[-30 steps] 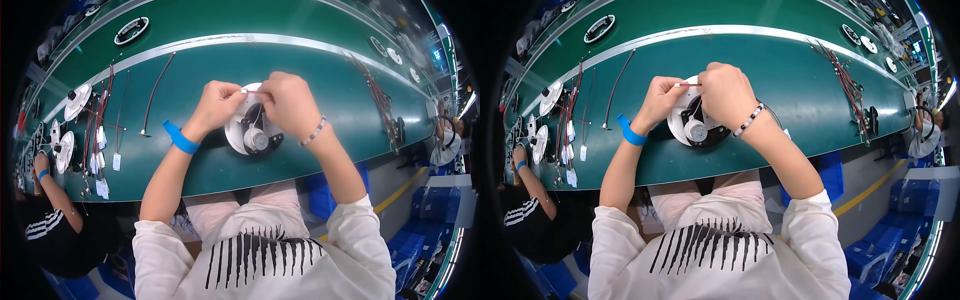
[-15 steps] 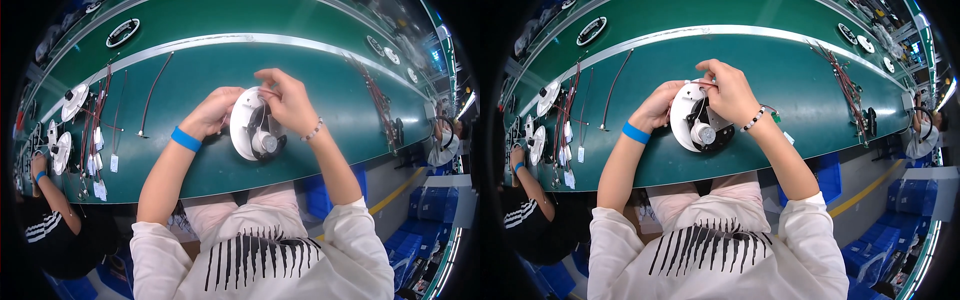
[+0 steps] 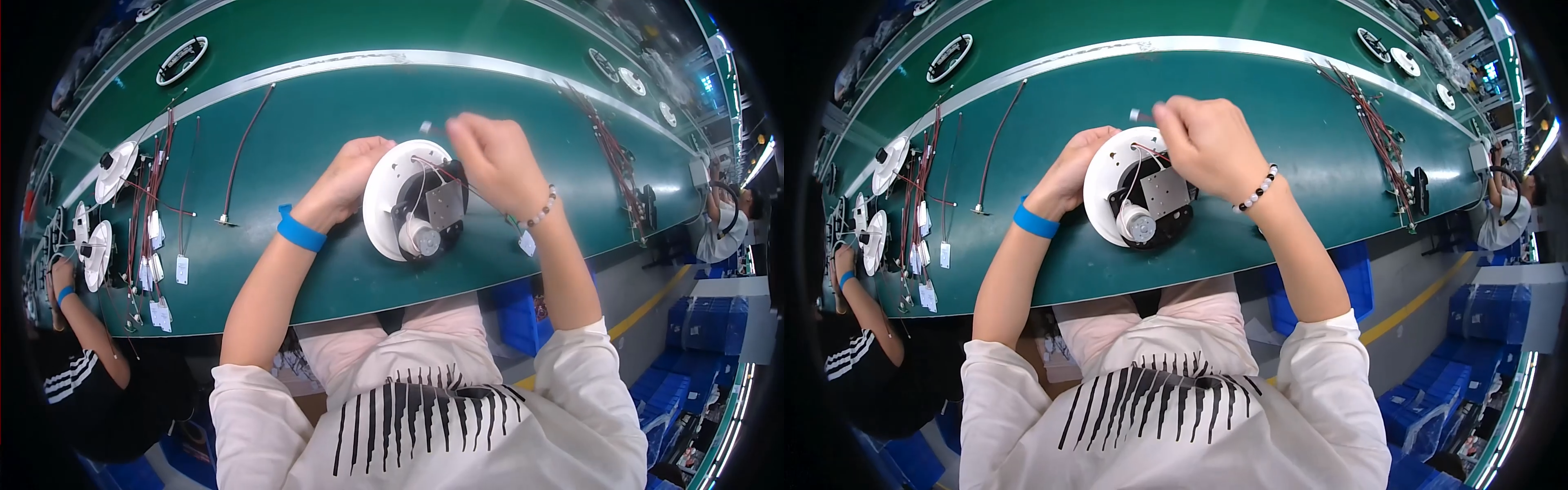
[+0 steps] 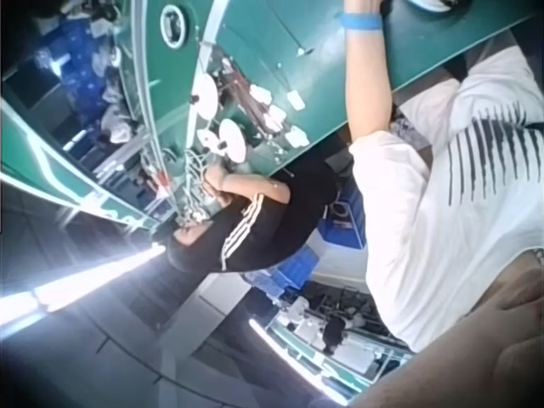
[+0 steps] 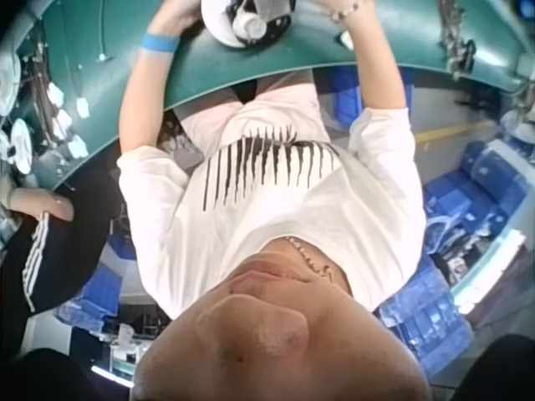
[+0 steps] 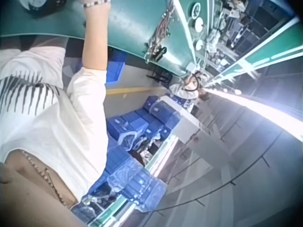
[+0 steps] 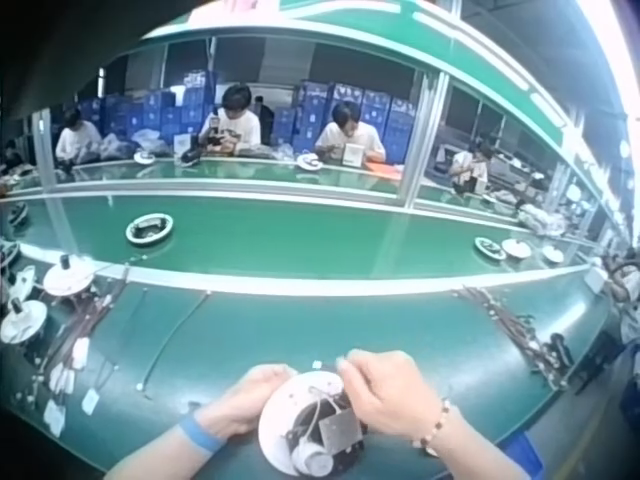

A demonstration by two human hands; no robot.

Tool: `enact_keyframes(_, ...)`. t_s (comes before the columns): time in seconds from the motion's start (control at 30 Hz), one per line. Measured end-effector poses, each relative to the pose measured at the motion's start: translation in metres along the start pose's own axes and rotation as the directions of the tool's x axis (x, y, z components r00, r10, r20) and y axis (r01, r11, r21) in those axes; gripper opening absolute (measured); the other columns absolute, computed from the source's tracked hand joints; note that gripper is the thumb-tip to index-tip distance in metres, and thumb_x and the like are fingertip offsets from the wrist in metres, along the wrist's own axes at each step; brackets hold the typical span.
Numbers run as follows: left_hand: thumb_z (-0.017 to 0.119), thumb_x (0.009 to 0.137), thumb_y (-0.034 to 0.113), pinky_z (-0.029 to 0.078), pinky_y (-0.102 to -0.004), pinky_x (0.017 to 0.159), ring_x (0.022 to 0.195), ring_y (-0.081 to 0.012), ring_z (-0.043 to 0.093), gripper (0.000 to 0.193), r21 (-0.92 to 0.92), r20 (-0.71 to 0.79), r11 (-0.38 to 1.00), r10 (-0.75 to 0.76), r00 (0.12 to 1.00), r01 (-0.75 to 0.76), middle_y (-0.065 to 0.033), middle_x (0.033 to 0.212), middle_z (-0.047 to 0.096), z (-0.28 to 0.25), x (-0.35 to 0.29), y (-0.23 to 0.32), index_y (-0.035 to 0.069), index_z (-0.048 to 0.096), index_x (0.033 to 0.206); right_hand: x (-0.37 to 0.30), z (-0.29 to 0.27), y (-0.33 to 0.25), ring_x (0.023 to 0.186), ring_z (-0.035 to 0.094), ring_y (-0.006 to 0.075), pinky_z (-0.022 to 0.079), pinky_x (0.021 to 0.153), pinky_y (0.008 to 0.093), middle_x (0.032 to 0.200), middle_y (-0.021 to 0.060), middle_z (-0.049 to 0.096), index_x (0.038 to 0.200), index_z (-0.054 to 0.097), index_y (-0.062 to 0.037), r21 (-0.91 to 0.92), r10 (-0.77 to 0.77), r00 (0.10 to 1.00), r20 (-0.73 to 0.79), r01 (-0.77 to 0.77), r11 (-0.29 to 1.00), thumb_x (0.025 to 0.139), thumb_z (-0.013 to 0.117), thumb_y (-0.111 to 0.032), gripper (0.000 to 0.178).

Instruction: Assembling electronic components by connecting wires to circular base plates on a factory assembly line.

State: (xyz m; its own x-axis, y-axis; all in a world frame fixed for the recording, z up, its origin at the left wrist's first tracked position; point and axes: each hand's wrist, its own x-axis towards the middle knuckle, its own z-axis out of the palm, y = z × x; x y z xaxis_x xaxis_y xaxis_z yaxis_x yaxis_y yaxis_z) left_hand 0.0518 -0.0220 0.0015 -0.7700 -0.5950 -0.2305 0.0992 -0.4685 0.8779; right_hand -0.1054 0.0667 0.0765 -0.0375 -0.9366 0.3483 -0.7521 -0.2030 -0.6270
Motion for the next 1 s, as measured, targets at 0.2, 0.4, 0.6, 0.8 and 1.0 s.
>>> enact_keyframes(0.2,0.045,0.086,0.019,0.046,-0.0204,0.055,0.063,-0.0078,0.055,0.020,0.005,-0.012,1.000,0.003,1.000,-0.003,-0.0050,0.076,0.059,0.002,-0.003,0.002,0.001,0.054,0.083,-0.003,0.006,0.001,0.039,0.039,0.0163,0.032,0.040,0.0273,0.046,0.0098,0.044,0.057,0.054,0.0011,-0.099,-0.072,0.996,0.055,0.077,0.992,0.072,0.058,-0.014,0.022)
enact_keyframes(0.4,0.048,0.084,0.018,0.044,-0.0201,0.054,0.062,-0.0079,0.055,0.021,0.052,-0.038,0.998,0.019,0.999,-0.017,-0.0055,0.074,0.059,0.007,-0.007,0.006,-0.001,0.057,0.081,0.002,0.007,-0.003,0.041,0.044,0.0228,0.035,0.042,0.0307,0.049,0.0132,0.048,0.058,0.054,0.0015,-0.195,-0.141,0.979,0.144,0.168,0.966,0.071,0.057,-0.015,0.021)
enact_keyframes(0.6,0.051,0.083,0.019,0.043,-0.0185,0.051,0.059,-0.0074,0.055,0.021,0.111,-0.017,0.993,0.049,0.999,-0.047,-0.0047,0.072,0.060,0.006,-0.007,0.005,-0.001,0.058,0.082,0.018,0.001,-0.001,0.043,0.046,0.0277,0.037,0.044,0.0336,0.050,0.0148,0.049,0.057,0.054,0.0018,-0.161,-0.061,0.946,0.318,0.117,0.980,0.071,0.056,-0.015,0.022)
enact_keyframes(0.8,0.048,0.084,0.015,0.047,-0.0192,0.056,0.065,-0.0082,0.057,0.021,0.135,0.049,0.991,0.002,0.999,-0.009,-0.0056,0.079,0.060,0.002,-0.006,0.002,-0.002,0.057,0.092,0.011,0.014,-0.003,0.048,0.048,0.0311,0.039,0.047,0.0354,0.053,0.0165,0.050,0.058,0.055,0.0022,-0.267,-0.163,0.947,0.278,0.240,0.934,0.069,0.056,-0.012,0.019)
enact_keyframes(1.0,0.051,0.082,0.013,0.042,-0.0171,0.053,0.061,-0.0049,0.051,0.025,0.017,0.179,0.997,-0.072,0.981,0.070,-0.0031,0.075,0.058,-0.007,-0.008,0.014,-0.004,0.056,0.100,0.008,0.015,0.003,0.047,0.051,0.0271,0.041,0.048,0.0315,0.055,0.0152,0.053,0.058,0.056,0.0019,-0.241,-0.108,0.976,0.188,0.152,0.959,0.068,0.059,-0.013,0.018)
